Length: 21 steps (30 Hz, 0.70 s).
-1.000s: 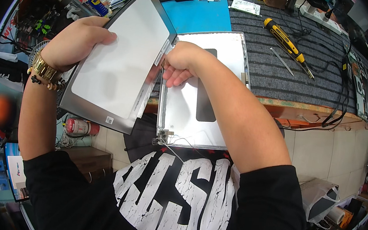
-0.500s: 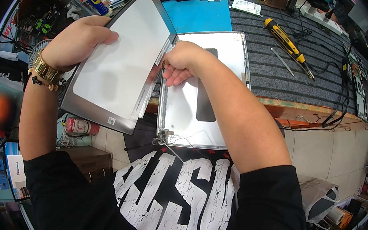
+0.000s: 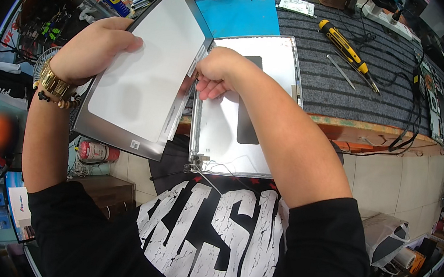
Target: The person detaches the top half of a laptop containing the screen from the bottom chassis, picks up a new screen panel, and fits it into the plastic bezel housing.
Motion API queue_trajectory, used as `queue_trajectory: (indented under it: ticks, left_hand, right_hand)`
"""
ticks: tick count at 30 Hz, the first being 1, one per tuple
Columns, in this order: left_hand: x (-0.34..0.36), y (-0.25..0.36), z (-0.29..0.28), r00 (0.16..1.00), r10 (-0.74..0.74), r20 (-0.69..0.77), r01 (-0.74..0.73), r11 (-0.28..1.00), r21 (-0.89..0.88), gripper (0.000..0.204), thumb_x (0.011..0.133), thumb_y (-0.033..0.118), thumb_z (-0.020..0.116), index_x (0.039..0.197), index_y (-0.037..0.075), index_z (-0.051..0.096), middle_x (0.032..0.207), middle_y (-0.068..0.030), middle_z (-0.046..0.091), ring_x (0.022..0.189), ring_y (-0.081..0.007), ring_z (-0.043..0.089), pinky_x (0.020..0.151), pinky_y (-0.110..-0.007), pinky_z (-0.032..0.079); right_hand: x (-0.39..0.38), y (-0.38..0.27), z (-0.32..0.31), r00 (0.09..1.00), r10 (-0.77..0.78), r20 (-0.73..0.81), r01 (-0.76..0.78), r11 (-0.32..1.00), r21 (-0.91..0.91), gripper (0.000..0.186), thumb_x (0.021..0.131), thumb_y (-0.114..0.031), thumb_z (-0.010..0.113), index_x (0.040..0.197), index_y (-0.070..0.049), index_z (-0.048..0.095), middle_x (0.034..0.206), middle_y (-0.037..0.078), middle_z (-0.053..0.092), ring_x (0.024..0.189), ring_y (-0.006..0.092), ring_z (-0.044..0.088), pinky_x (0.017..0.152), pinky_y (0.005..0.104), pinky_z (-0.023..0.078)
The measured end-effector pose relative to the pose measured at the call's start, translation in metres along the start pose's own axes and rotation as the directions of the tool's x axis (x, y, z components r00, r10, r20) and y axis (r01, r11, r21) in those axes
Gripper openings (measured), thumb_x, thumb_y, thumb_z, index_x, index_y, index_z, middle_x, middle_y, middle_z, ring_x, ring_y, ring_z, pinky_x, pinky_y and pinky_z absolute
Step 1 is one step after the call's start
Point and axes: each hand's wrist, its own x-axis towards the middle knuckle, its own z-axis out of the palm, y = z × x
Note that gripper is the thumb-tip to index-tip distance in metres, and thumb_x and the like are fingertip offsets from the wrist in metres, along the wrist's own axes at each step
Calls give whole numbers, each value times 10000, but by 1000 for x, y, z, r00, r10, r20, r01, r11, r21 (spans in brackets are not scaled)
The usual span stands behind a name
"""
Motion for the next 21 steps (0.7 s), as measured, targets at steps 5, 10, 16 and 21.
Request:
queue_trajectory:
  ticks: [5, 10, 16, 21]
  left_hand:
    - [-2, 0, -1, 1000, 17, -15, -16, 1000, 16, 223, 924, 53, 646, 1075, 5, 803, 959, -170, 694, 909, -341, 707, 805, -404, 565]
    - [-1, -3, 1, 1000, 28, -7, -28, 999, 18, 222, 923, 53, 648, 1074, 9, 804, 958, -171, 690, 916, -342, 702, 807, -407, 563]
    - [-1, 2, 1, 986, -158, 50, 164, 977, -140, 213, 938, 69, 648, 1073, 9, 801, 960, -163, 687, 919, -330, 701, 800, -399, 558]
    - [1, 5, -6, 948, -289, 131, 316, 900, -299, 230, 972, 186, 687, 1043, -26, 740, 937, -107, 688, 854, -210, 681, 765, -345, 538]
  right_hand:
    - [2, 5, 0, 999, -47, 5, 47, 999, 1, 205, 1025, -126, 593, 1000, 59, 677, 838, 156, 736, 640, 257, 781, 519, 336, 633]
    - [1, 5, 1, 998, -55, -10, 55, 998, -9, 211, 1026, -129, 589, 997, 63, 670, 838, 157, 734, 641, 259, 781, 522, 336, 634]
    - [-1, 3, 0, 999, -39, -8, 39, 999, -2, 220, 1011, -135, 598, 992, 72, 667, 826, 166, 734, 644, 275, 785, 524, 343, 640]
    - [-4, 2, -7, 999, -15, 28, 14, 999, 29, 262, 976, -124, 614, 988, 132, 671, 858, 217, 756, 696, 330, 806, 563, 364, 671]
